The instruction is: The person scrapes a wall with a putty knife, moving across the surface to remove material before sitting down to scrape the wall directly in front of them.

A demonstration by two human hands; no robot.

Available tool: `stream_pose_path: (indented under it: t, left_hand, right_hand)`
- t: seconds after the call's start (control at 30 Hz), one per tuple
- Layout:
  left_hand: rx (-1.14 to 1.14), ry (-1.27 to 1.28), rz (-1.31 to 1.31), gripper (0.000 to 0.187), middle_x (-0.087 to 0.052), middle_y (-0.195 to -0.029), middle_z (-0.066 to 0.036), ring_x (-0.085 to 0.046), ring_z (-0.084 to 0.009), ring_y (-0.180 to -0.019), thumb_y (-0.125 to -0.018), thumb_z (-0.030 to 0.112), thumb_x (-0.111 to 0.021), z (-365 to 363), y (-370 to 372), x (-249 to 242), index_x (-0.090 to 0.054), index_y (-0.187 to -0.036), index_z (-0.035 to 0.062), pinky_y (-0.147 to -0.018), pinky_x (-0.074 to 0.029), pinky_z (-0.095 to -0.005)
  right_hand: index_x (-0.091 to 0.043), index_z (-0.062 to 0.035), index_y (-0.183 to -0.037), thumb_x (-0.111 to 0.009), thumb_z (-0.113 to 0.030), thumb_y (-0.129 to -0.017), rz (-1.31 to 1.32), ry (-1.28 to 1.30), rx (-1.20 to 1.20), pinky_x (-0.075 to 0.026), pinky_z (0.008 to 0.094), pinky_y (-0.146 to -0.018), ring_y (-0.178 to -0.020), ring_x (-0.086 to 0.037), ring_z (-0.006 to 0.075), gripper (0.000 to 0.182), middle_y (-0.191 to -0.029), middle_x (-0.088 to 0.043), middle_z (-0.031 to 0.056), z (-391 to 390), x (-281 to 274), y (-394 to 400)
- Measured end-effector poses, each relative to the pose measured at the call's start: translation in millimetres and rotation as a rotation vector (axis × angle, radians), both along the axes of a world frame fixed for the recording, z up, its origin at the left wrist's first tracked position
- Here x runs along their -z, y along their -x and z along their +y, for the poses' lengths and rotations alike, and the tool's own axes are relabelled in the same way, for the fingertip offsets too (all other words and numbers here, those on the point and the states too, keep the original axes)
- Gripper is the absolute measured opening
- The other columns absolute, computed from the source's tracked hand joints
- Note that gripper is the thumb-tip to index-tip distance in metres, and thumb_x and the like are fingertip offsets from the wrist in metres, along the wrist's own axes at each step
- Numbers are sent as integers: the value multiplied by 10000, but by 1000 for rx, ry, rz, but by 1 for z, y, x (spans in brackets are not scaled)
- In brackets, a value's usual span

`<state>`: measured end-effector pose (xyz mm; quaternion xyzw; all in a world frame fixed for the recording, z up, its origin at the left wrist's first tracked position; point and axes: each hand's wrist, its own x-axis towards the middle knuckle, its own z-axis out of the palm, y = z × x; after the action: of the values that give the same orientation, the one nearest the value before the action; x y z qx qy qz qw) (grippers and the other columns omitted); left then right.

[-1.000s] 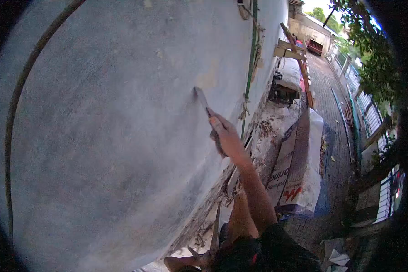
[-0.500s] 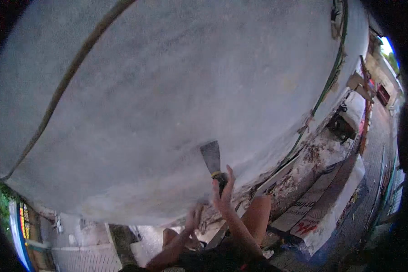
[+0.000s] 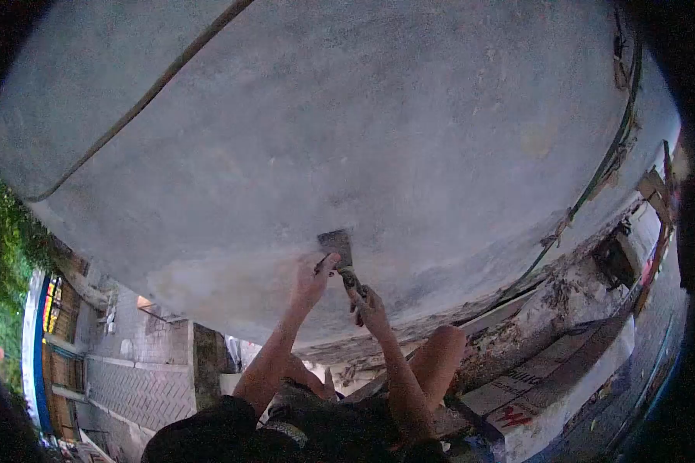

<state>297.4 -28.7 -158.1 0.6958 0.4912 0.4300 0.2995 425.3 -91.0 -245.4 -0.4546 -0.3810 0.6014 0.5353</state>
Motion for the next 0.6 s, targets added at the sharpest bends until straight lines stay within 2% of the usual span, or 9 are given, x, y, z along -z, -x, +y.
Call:
stream_pose_path:
  t: [0.07, 0.17, 0.27, 0.3, 0.37, 0.43, 0.47, 0.57, 0.6]
  left_hand:
    - [-19, -7, 89, 312, -553, -654, -117, -543, -170, -556, -810, 282, -540, -6, -1, 1, -568, -763, -25, -526, -404, -280]
    - [-57, -75, 94, 302, -544, -641, -126, -541, -176, -559, -805, 287, -549, -1, 8, 14, -577, -789, -14, -533, -407, -284]
    - [-38, 34, -123, 307, -551, -641, -109, -527, -162, -568, -807, 292, -546, -10, 2, 26, -583, -824, -12, -547, -405, -293]
    - [-87, 31, 3, 310, -555, -640, -99, -520, -151, -571, -807, 294, -546, -13, 5, 39, -585, -826, -13, -549, -404, -291]
    - [-184, 14, 254, 316, -564, -639, -78, -506, -130, -578, -808, 297, -545, -8, 14, 68, -589, -830, -15, -554, -401, -288]
    - [-184, 77, -54, 324, -576, -643, -72, -508, -121, -589, -810, 298, -540, -19, 10, 45, -592, -811, -21, -562, -403, -298]
    - [-178, 109, -210, 328, -582, -645, -69, -509, -117, -595, -810, 299, -537, -21, 8, 37, -593, -802, -24, -566, -405, -303]
    - [-115, 98, -146, 326, -582, -639, -75, -524, -123, -597, -812, 290, -535, -11, 18, 46, -590, -786, -30, -554, -410, -312]
    - [-122, 39, -48, 319, -579, -637, -72, -521, -124, -591, -813, 283, -535, -9, 21, 47, -589, -786, -31, -546, -408, -312]
  right_hand:
    - [-495, -33, -864, -545, -303, -808, -98, -20, -11, -330, 221, -367, -398, -405, 74, 280, -541, -446, -4, 8, 27, 1]
    - [-506, -32, -791, -580, -332, -780, -109, -33, -41, -334, 243, -398, -425, -388, 78, 309, -549, -423, -16, 3, 18, 1]
    - [-514, -32, -798, -598, -337, -764, -176, -128, -106, -332, 241, -407, -442, -389, 72, 318, -557, -438, -13, -1, 25, -1]
    - [-517, -32, -816, -600, -332, -762, -214, -179, -130, -327, 235, -401, -440, -392, 69, 317, -557, -450, -8, 1, 38, -1]
    - [-513, -16, -779, -630, -312, -729, -336, -209, -34, -337, 270, -480, -521, -377, 102, 322, -569, -438, 15, 5, 62, 3]
    - [-504, -5, -758, -643, -302, -711, -478, -223, 86, -334, 285, -504, -549, -368, 118, 331, -576, -429, 27, 0, 46, 4]
    - [-504, 3, -755, -655, -281, -697, -440, -197, 26, -336, 288, -509, -555, -375, 121, 326, -590, -434, 40, -3, 31, 0]
    - [-507, 1, -763, -656, -269, -701, -475, -177, 34, -338, 283, -521, -567, -373, 114, 314, -598, -443, 41, -4, 32, -3]
    - [-508, 2, -764, -654, -268, -704, -455, -172, 38, -342, 282, -527, -571, -378, 116, 313, -599, -447, 43, -3, 37, -2]
